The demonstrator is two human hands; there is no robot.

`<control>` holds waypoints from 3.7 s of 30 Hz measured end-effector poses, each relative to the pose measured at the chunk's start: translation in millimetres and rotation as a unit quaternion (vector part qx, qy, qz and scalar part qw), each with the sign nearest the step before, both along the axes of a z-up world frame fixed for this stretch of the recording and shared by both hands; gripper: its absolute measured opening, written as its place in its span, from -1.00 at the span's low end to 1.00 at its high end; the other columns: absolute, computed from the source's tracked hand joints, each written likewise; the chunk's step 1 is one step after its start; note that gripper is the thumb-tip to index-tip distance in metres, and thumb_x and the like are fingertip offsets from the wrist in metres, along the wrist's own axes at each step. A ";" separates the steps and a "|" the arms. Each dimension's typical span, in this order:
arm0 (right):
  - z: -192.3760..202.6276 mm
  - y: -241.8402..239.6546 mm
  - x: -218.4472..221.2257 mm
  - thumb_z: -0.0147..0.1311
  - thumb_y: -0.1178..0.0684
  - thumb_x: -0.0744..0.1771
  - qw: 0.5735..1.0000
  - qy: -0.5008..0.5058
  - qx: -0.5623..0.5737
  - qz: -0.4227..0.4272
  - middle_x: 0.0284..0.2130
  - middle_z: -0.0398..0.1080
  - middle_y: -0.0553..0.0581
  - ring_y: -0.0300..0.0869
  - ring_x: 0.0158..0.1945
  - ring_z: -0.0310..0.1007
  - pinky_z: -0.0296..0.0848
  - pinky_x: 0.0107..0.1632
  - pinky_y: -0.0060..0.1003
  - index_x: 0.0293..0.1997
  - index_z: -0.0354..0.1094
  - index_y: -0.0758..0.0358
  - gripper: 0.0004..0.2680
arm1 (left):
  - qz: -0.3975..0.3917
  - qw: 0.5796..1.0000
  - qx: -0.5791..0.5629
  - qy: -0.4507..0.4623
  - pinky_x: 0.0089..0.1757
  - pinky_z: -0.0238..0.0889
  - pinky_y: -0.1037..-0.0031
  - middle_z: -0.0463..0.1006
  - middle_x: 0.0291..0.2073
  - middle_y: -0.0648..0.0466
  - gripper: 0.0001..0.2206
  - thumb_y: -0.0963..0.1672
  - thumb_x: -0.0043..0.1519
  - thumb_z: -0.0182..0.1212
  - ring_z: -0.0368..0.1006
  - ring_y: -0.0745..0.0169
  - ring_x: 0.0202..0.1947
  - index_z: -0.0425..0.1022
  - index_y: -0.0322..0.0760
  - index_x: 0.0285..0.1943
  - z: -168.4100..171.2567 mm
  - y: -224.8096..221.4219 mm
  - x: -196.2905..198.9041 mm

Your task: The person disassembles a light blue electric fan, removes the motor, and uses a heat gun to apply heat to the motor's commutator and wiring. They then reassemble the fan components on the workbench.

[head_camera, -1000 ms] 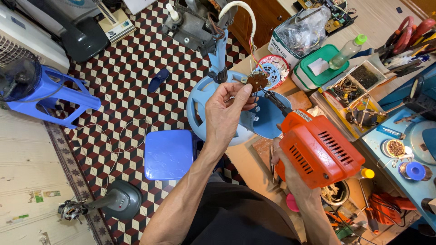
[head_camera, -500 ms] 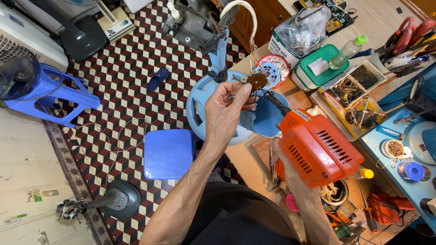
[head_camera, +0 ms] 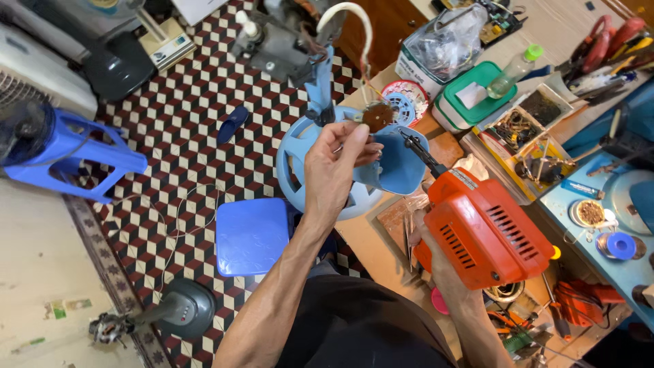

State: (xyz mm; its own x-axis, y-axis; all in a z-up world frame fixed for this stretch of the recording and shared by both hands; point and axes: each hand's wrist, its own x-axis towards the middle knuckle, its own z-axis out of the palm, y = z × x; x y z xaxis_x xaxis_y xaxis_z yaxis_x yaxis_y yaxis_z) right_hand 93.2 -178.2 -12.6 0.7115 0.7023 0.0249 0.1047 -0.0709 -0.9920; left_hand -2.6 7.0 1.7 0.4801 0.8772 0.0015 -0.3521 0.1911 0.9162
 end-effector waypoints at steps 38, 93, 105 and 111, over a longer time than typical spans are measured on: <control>-247.0 -290.8 -10.2 0.20 0.15 0.19 0.695 -0.045 -0.466 -0.545 0.07 0.25 0.40 0.31 0.05 0.35 0.36 -0.01 0.14 0.20 0.09 0.33 -0.53 | 0.035 0.699 0.673 0.239 -0.09 0.53 0.54 0.54 0.19 -0.27 -0.87 -0.38 0.41 0.31 0.59 0.15 0.09 0.63 -0.55 0.09 -57.6 45.8 23.8; -40.2 -150.0 48.7 0.12 0.12 0.43 0.933 -0.151 -0.152 -0.290 -0.23 0.53 0.11 -0.27 -0.19 0.52 0.47 -0.10 -0.37 -0.01 0.48 0.34 -0.88 | -0.061 0.747 0.603 0.273 -0.13 0.44 0.35 0.59 -0.12 -0.04 -0.88 -0.26 0.33 0.31 0.57 0.06 -0.15 0.57 -0.34 0.01 9.5 -11.8 41.4; -2.7 45.6 41.9 0.30 0.16 0.32 0.942 -0.332 0.015 -0.039 -0.08 0.42 0.22 -0.02 -0.07 0.50 0.51 -0.03 -0.18 0.13 0.34 0.29 -0.71 | -0.096 0.754 0.584 0.284 -0.22 0.38 0.27 0.52 -0.23 0.02 -0.91 -0.20 0.31 0.28 0.50 0.01 -0.18 0.55 -0.26 -0.05 18.9 -2.3 29.4; -7.3 62.9 34.3 0.25 0.22 0.34 0.933 -0.356 0.015 -0.054 -0.13 0.45 0.16 0.01 -0.04 0.51 0.48 -0.01 -0.17 -0.01 0.37 0.27 -0.83 | -0.129 0.772 0.564 0.262 -0.18 0.37 0.25 0.50 -0.23 0.00 -0.90 -0.20 0.32 0.27 0.48 0.00 -0.16 0.54 -0.30 -0.03 17.4 9.4 25.4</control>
